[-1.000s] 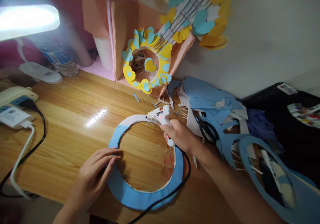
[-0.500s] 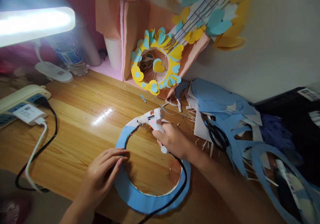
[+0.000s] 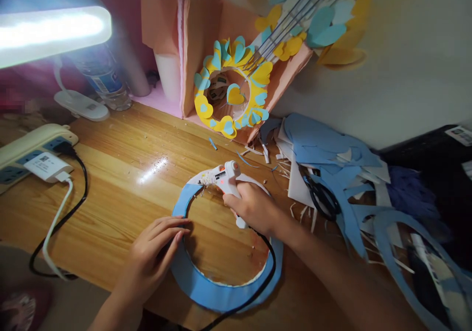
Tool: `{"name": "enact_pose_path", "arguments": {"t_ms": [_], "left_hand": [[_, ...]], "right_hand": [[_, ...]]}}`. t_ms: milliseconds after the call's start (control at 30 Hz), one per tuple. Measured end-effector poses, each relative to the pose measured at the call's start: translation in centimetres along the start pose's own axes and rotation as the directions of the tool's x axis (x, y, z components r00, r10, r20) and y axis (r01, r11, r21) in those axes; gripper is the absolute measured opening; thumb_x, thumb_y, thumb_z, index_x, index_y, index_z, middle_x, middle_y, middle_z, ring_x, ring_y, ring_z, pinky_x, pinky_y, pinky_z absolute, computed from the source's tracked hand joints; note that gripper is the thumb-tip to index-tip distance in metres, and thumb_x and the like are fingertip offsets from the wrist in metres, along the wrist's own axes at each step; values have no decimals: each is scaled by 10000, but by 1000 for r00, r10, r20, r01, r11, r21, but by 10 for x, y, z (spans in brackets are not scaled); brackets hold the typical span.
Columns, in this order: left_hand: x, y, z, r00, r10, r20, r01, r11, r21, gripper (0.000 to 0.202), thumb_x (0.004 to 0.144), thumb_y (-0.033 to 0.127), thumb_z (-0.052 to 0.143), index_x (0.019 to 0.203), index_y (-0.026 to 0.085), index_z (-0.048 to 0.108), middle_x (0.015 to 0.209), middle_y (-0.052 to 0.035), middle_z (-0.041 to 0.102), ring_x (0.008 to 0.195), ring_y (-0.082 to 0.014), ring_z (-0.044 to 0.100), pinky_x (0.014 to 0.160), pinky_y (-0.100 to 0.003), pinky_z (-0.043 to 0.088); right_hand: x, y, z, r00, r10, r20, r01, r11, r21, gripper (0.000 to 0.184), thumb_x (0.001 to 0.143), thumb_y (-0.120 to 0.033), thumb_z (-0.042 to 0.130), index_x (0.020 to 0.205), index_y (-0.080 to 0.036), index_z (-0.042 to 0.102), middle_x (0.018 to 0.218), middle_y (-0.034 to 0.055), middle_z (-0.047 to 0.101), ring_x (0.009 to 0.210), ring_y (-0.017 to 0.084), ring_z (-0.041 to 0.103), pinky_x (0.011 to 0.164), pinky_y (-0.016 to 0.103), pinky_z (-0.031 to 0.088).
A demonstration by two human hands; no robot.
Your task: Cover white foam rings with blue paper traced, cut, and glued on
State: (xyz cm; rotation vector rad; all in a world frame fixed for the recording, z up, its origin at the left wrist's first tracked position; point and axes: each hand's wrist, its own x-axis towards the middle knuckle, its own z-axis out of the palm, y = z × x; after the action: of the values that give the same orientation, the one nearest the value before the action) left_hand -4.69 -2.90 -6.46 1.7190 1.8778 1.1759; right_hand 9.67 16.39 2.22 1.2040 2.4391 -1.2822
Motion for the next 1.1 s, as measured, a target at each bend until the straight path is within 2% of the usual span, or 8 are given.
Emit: {"name": "enact_pose_path", "arguments": {"t_ms": [233,367,667,867,1100], "left_hand": [[1,1,-1,1000,-4,8,4,1000,12,208,888,129,493,1026,219,620,1065,-67,672,1056,-203,595,883,-365,493],[1,1,-1,1000,-3,15,3,1000,13,211,888,119,497,1034,220,612,1076,-62,665,1059,-193,583,879,-357,490],[-1,-1,-1,1000,8,20,-8,999,36,215,887,125,511,1058,221,599,1084,-48,658,1062,-176,575,894,-339,481],[0,-2,-1,1000,19,7,-20,999,41,194,883,140,518,1027,231,610,1074,-43,665,1058,-190,582,885,-346,488],[1,-2,-2,1000,12,10,-12,1000,28,217,885,143,503,1044,235,619,1087,-46,665,1069,-198,588,891,-350,494]], "right_hand": [[1,1,-3,1000,23,1,-23,999,48,274,797,-372,405,601,-195,477,526,-2,543,487,122,486,494,251,363],[0,4,-8,996,82,-22,-81,996,45,300,789,-400,399,573,-199,457,523,-6,512,501,127,469,509,264,359],[-2,21,-16,980,175,-89,-168,982,83,325,782,-441,401,584,-193,471,563,6,526,526,130,469,533,275,367],[-6,33,-21,986,148,-82,-136,982,135,341,793,-442,398,548,-207,436,532,4,509,527,133,452,567,282,374],[-17,35,-28,968,224,-117,-206,968,145,329,792,-429,392,541,-219,421,521,-3,480,519,137,451,558,283,370]]}}
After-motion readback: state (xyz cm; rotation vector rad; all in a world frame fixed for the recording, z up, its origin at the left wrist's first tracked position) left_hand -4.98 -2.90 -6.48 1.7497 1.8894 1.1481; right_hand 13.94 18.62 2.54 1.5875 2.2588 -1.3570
